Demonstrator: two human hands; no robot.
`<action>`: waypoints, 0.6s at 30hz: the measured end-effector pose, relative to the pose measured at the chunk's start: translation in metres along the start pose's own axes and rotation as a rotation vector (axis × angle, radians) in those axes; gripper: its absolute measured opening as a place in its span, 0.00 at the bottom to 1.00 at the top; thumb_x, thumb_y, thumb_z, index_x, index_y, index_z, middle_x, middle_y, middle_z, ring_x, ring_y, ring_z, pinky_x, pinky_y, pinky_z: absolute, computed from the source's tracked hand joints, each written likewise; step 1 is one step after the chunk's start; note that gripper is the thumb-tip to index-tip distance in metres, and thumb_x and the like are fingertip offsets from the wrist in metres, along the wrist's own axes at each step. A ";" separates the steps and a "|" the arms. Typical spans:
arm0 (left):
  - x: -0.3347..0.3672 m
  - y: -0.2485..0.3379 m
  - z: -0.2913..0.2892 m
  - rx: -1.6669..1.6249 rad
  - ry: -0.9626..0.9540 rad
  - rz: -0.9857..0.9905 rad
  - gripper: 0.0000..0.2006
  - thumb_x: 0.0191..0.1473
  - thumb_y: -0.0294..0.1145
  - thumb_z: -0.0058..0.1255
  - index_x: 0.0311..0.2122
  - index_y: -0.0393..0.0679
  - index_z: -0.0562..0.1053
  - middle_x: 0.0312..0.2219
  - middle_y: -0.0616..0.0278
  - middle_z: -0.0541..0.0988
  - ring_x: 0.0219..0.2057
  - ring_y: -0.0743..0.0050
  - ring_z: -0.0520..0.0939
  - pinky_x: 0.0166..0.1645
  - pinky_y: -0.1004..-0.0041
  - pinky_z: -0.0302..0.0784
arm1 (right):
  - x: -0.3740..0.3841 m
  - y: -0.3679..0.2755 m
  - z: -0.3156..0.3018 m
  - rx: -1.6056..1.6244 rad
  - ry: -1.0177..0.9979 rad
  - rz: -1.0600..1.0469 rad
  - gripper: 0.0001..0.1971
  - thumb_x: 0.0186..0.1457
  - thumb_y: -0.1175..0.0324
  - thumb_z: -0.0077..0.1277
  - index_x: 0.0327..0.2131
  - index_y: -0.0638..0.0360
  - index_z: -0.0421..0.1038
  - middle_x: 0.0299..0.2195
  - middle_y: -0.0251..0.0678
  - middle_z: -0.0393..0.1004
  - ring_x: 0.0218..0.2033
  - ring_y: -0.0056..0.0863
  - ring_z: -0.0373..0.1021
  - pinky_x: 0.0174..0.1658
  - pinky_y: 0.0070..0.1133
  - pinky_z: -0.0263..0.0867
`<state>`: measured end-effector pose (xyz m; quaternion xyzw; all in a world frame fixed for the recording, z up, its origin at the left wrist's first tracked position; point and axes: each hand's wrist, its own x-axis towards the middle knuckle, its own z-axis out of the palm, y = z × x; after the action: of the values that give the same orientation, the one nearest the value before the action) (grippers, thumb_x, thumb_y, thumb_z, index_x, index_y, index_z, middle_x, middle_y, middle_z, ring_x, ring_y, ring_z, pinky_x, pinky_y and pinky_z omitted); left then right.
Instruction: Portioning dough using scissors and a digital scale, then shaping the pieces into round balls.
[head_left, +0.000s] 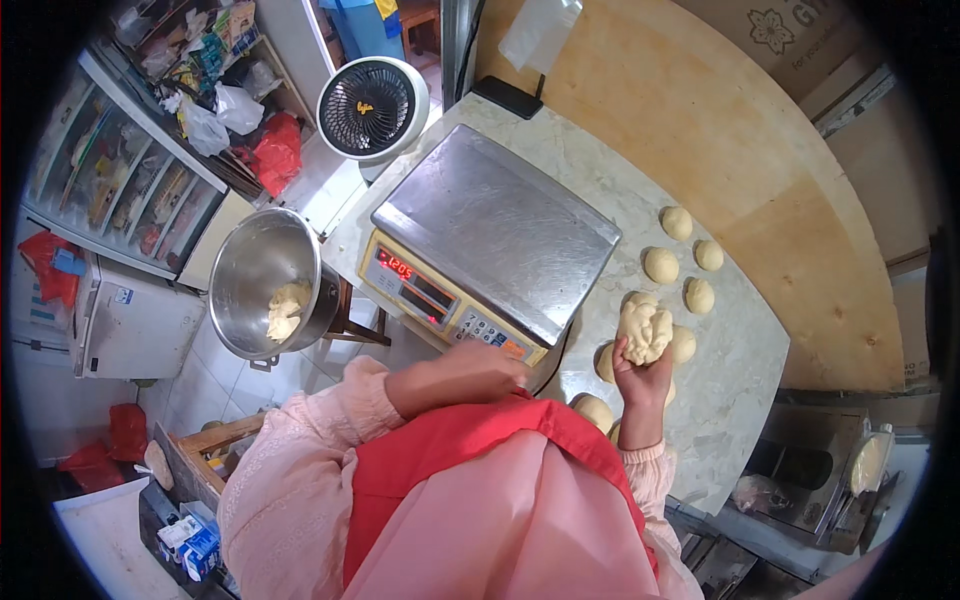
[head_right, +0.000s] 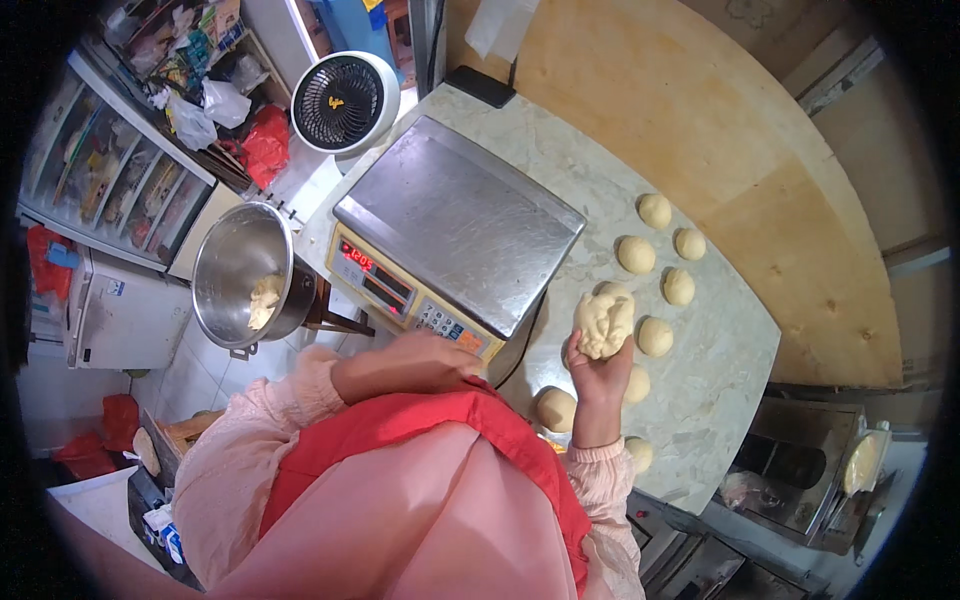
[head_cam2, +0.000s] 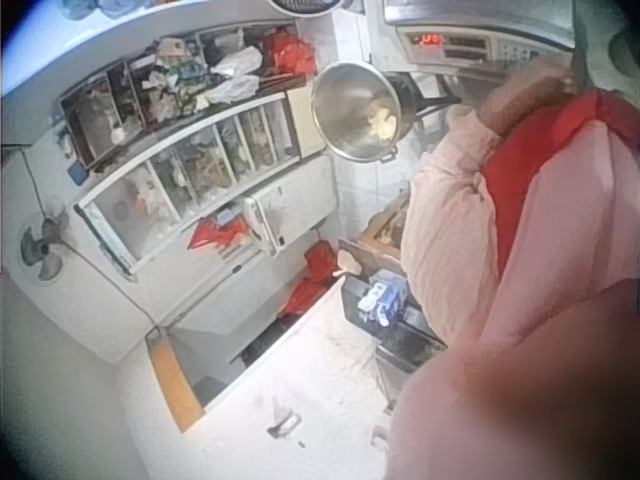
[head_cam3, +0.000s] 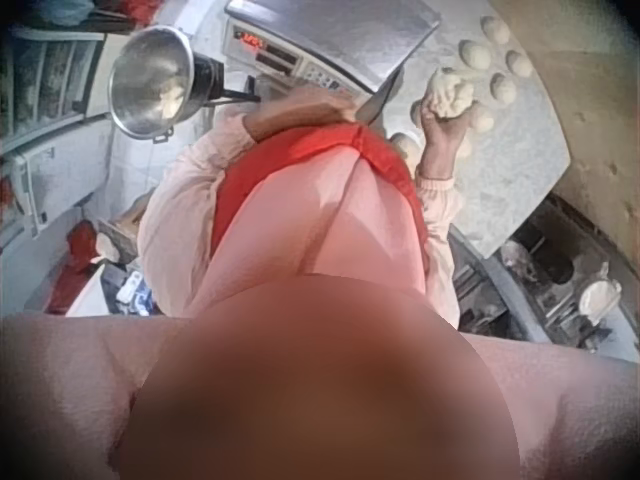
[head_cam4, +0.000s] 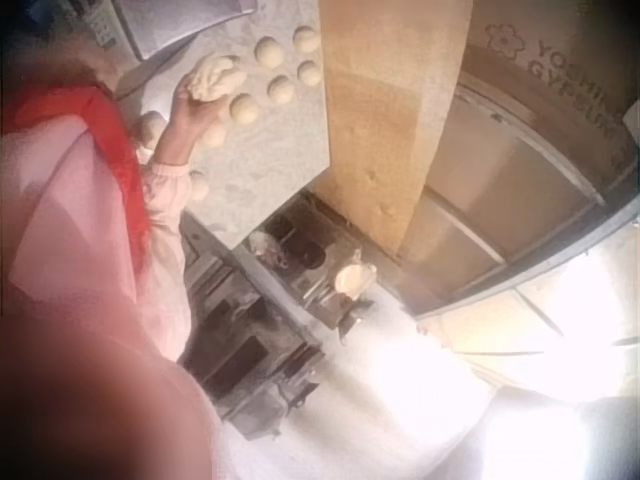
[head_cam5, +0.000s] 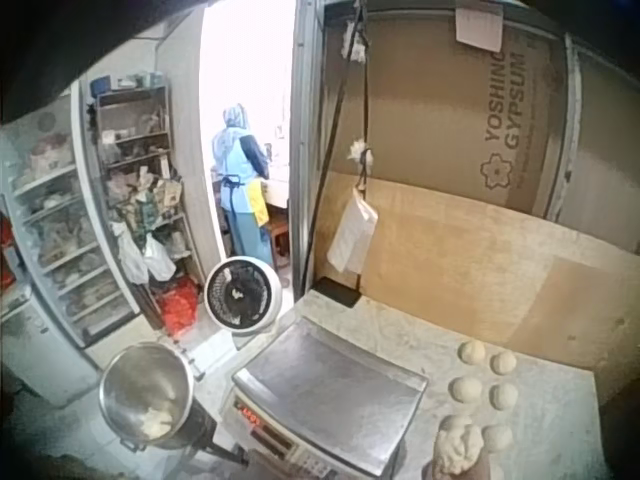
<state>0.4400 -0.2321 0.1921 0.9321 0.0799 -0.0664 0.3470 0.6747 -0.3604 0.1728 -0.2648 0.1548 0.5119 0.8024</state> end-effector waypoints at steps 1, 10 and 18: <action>-0.005 -0.002 -0.006 -0.003 -0.004 0.003 0.14 0.47 0.34 0.42 0.40 0.46 0.69 0.24 0.53 0.74 0.28 0.64 0.76 0.30 0.68 0.69 | -0.004 0.005 -0.001 -0.014 0.001 0.025 0.18 0.51 0.56 0.35 0.43 0.51 0.61 0.42 0.32 0.65 0.41 0.29 0.63 0.37 0.26 0.64; -0.038 -0.060 0.054 0.432 0.295 0.025 0.26 0.43 0.38 0.42 0.51 0.50 0.58 0.21 0.53 0.75 0.21 0.54 0.76 0.26 0.59 0.69 | -0.026 0.056 0.015 -0.090 0.104 0.164 0.19 0.53 0.55 0.33 0.45 0.54 0.59 0.43 0.35 0.63 0.42 0.32 0.62 0.39 0.29 0.63; -0.025 -0.038 0.043 0.384 -0.067 -0.233 0.24 0.47 0.36 0.37 0.53 0.48 0.57 0.20 0.53 0.74 0.20 0.56 0.76 0.24 0.59 0.68 | -0.027 0.064 0.011 -0.119 0.109 0.230 0.21 0.52 0.53 0.34 0.45 0.54 0.58 0.43 0.36 0.63 0.41 0.32 0.63 0.39 0.28 0.65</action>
<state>0.4050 -0.2349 0.1404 0.9628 0.1614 -0.1508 0.1557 0.6049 -0.3521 0.1784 -0.3197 0.1968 0.5935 0.7119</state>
